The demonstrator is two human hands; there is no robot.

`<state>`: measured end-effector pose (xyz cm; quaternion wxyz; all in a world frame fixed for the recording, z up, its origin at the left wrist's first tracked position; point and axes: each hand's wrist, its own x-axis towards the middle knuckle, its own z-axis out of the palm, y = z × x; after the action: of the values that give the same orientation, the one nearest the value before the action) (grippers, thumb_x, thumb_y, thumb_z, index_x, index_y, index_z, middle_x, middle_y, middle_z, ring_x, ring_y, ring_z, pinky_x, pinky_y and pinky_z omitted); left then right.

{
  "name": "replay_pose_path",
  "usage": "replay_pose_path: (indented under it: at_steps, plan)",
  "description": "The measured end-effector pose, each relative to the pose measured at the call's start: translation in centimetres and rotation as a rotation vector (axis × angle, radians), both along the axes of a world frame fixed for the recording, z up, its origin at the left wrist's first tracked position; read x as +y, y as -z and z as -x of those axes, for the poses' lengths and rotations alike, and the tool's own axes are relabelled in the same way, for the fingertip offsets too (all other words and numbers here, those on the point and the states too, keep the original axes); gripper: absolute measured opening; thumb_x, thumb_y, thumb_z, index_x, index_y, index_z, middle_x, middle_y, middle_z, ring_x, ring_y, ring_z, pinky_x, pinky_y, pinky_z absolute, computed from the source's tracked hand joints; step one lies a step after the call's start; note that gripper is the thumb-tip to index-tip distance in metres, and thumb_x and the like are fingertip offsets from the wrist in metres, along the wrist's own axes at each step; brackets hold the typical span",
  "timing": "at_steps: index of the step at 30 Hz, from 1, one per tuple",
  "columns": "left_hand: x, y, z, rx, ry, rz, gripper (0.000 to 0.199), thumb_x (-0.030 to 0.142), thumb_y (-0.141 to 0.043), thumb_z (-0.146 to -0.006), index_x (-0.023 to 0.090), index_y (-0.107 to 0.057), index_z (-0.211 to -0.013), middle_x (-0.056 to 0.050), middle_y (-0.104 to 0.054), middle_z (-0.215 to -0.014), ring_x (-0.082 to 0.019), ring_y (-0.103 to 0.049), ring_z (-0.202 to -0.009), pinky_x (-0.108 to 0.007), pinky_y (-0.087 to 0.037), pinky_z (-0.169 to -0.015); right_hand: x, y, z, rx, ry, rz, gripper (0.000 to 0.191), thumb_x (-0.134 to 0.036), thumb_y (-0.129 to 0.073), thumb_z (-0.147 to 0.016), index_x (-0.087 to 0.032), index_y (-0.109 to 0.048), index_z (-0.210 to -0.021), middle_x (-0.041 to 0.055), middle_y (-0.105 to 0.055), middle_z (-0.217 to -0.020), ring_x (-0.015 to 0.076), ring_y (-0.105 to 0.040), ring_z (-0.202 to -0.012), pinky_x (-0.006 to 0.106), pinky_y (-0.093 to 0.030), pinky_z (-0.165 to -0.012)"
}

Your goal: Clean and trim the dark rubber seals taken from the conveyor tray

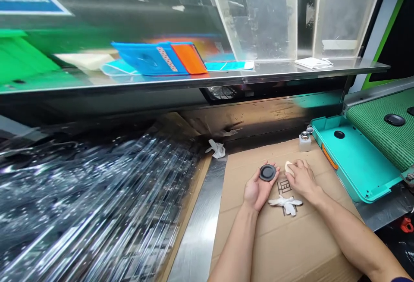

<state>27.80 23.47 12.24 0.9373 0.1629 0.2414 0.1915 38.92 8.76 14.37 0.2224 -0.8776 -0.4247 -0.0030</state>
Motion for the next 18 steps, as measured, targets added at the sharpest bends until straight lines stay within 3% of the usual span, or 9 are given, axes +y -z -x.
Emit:
replay_pose_path:
  at_steps: [3,6,8,10,14,18]
  plan:
    - [0.9,-0.3,0.3,0.022,-0.047,0.044,0.035,0.029,-0.041,-0.104,0.012,-0.060,-0.127,-0.019,-0.068,-0.116,-0.030,-0.066,-0.116,-0.042,-0.062,-0.089,-0.4,-0.3,1.6,0.013,-0.183,-0.071,0.028,-0.041,-0.065,-0.094,-0.023,-0.068,-0.115,0.0105,-0.058,-0.122,0.0259,-0.051,-0.113,0.037,-0.044,-0.094]
    - [1.6,-0.6,0.6,0.047,-0.052,0.102,0.039,0.038,-0.039,-0.105,0.008,-0.061,-0.118,-0.019,-0.068,-0.107,-0.028,-0.071,-0.105,-0.033,-0.065,-0.076,-0.2,-0.2,3.5,0.090,-0.481,0.020,0.024,-0.043,-0.076,-0.086,-0.024,-0.071,-0.100,0.0049,-0.064,-0.098,0.0231,-0.058,-0.094,0.035,-0.046,-0.085]
    - [1.7,-0.7,0.7,0.064,-0.047,0.124,0.043,0.042,-0.037,-0.105,0.008,-0.062,-0.113,-0.019,-0.068,-0.104,-0.025,-0.072,-0.095,-0.029,-0.064,-0.067,0.0,0.1,4.1,0.099,-0.569,0.065,0.013,-0.035,-0.073,-0.089,-0.022,-0.071,-0.089,0.0029,-0.063,-0.087,0.0203,-0.059,-0.084,0.032,-0.046,-0.080]
    - [1.7,-0.7,0.7,0.075,-0.046,0.125,0.047,0.045,-0.034,-0.105,0.008,-0.062,-0.110,-0.018,-0.069,-0.102,-0.022,-0.073,-0.088,-0.026,-0.063,-0.063,0.2,0.2,4.0,0.097,-0.557,-0.001,0.013,-0.026,-0.063,-0.096,-0.021,-0.071,-0.086,0.0031,-0.063,-0.086,0.0187,-0.059,-0.084,0.030,-0.045,-0.079]
    - [0.9,-0.6,0.4,0.070,-0.017,0.065,0.053,0.048,-0.030,-0.105,0.007,-0.063,-0.107,-0.019,-0.069,-0.100,-0.018,-0.070,-0.078,-0.022,-0.060,-0.060,0.5,-0.2,2.8,0.170,-0.391,-0.277,0.017,-0.026,-0.053,-0.101,-0.022,-0.070,-0.102,0.0040,-0.064,-0.094,0.0170,-0.059,-0.089,0.028,-0.046,-0.081]
    - [-0.8,-0.4,-0.1,0.093,0.016,-0.058,0.053,0.049,-0.030,-0.105,0.008,-0.064,-0.111,-0.015,-0.070,-0.091,-0.016,-0.067,-0.071,-0.022,-0.057,-0.057,0.6,-0.6,2.2,0.204,-0.262,-0.361,0.017,-0.024,-0.053,-0.100,-0.021,-0.070,-0.101,0.0038,-0.062,-0.091,0.0169,-0.059,-0.088,0.028,-0.046,-0.080]
